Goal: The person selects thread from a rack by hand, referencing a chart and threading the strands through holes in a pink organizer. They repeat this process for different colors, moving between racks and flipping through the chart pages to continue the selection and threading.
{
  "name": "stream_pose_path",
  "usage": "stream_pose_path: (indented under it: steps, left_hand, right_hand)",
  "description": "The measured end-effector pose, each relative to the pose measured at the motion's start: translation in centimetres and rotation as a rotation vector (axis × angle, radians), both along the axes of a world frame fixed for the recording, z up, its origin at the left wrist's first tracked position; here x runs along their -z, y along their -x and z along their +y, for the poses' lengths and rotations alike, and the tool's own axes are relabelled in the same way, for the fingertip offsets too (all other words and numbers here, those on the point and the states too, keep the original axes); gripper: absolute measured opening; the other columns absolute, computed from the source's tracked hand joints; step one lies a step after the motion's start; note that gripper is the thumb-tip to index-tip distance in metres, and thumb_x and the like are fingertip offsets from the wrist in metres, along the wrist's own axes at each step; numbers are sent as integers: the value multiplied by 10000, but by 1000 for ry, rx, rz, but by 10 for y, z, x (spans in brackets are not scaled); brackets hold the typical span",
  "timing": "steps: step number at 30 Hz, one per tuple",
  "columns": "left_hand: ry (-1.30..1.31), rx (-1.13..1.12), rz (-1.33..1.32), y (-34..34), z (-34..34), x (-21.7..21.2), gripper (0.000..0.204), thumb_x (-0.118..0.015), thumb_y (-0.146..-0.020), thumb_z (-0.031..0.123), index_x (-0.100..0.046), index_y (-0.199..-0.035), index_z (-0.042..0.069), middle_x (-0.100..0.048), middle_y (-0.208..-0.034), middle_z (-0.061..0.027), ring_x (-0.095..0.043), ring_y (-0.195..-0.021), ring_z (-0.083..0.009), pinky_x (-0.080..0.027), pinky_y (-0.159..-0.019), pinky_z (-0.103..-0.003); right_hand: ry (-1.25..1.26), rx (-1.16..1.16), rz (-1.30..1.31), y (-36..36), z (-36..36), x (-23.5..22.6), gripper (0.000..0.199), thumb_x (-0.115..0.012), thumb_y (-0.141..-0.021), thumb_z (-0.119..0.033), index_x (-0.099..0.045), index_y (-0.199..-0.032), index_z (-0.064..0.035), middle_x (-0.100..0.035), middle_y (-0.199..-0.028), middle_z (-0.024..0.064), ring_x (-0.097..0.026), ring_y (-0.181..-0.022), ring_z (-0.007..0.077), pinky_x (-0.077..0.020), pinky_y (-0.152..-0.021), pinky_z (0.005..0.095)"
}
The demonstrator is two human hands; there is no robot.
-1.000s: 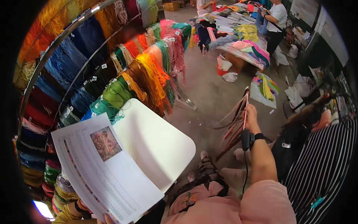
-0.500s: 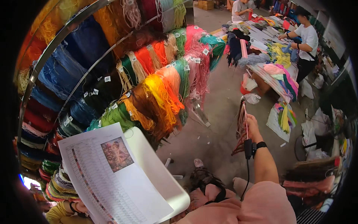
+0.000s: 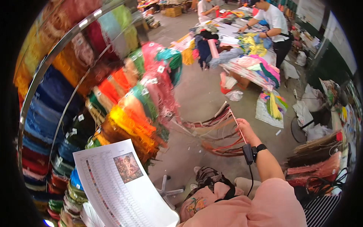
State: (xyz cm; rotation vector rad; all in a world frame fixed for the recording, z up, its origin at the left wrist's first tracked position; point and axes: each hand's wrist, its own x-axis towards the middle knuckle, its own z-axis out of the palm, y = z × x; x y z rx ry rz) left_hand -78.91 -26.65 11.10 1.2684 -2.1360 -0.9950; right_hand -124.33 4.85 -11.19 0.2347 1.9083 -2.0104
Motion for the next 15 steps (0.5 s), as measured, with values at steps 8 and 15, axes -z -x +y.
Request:
stream_pose_path:
  steps: [8,15]
  left_hand:
    - [-173,233,13,124,4,-21,131,-524,-810,94,-538,-854,-28,-543,-698,-46,-476,-595,-103,-368,-503,-215]
    - [-278,610,-51,283,20,-6,128,-514,-818,103,-533,-846,-21,-534,-671,-20,-460,-567,-79,-345,-484,-197]
  right_hand:
    - [94,132,29,20,91,33,457,-484,-647,-80,-388,-1088,-6,-475,-913,74,-532,-698,140,-446,-515,228]
    - [148,292,-10,5,165,32,481,-514,-660,-85,-377,-1118,-29,-453,-982,75,-477,-827,143,-420,-653,249]
